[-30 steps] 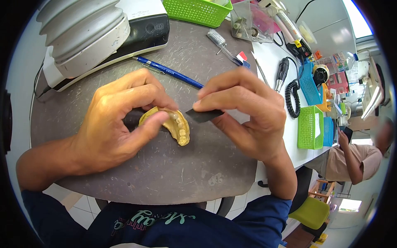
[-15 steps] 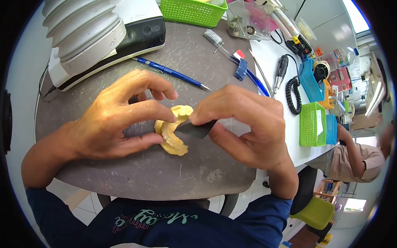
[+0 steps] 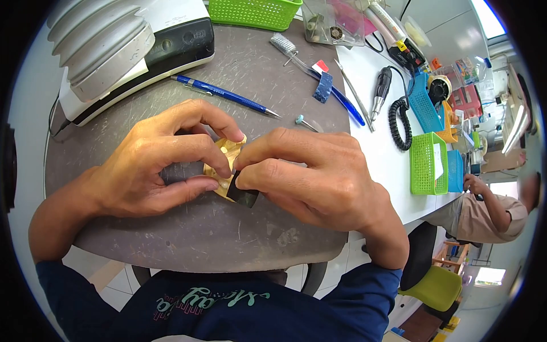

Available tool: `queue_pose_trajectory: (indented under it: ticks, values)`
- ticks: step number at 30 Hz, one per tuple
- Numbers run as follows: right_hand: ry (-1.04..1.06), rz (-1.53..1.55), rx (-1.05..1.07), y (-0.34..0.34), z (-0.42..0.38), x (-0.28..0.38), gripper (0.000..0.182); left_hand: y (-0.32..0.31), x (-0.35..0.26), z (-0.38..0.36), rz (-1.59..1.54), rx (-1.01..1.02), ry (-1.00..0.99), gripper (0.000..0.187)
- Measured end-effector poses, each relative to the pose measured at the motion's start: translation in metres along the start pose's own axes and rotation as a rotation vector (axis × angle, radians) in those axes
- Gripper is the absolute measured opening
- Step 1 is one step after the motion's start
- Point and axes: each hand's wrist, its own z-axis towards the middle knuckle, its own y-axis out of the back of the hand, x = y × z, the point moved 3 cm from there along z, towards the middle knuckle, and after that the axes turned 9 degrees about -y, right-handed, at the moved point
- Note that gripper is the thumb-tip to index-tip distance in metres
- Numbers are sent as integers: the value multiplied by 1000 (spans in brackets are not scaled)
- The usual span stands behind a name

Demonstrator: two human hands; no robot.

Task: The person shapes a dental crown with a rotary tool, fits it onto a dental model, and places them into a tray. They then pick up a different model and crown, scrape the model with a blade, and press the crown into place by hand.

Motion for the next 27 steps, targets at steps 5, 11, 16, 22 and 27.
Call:
queue_pose_trajectory:
  ticks: [5, 11, 16, 22, 27]
  values:
    - [26, -11, -6, 0, -1, -3, 20, -2, 2, 0, 1, -19, 3, 19]
    - [23, -5, -8, -1, 0, -3, 19, -2, 2, 1, 0, -16, 15, 18]
    - [18, -3, 1, -2, 0, -3, 19, -3, 2, 1, 0, -19, 12, 17]
    - [-11, -9, 3, -2, 0, 0, 19, -3, 3, 0, -24, -29, 12, 16]
    - [-9, -2, 7, -4, 0, -2, 18, -3, 2, 1, -9, -17, 10, 16]
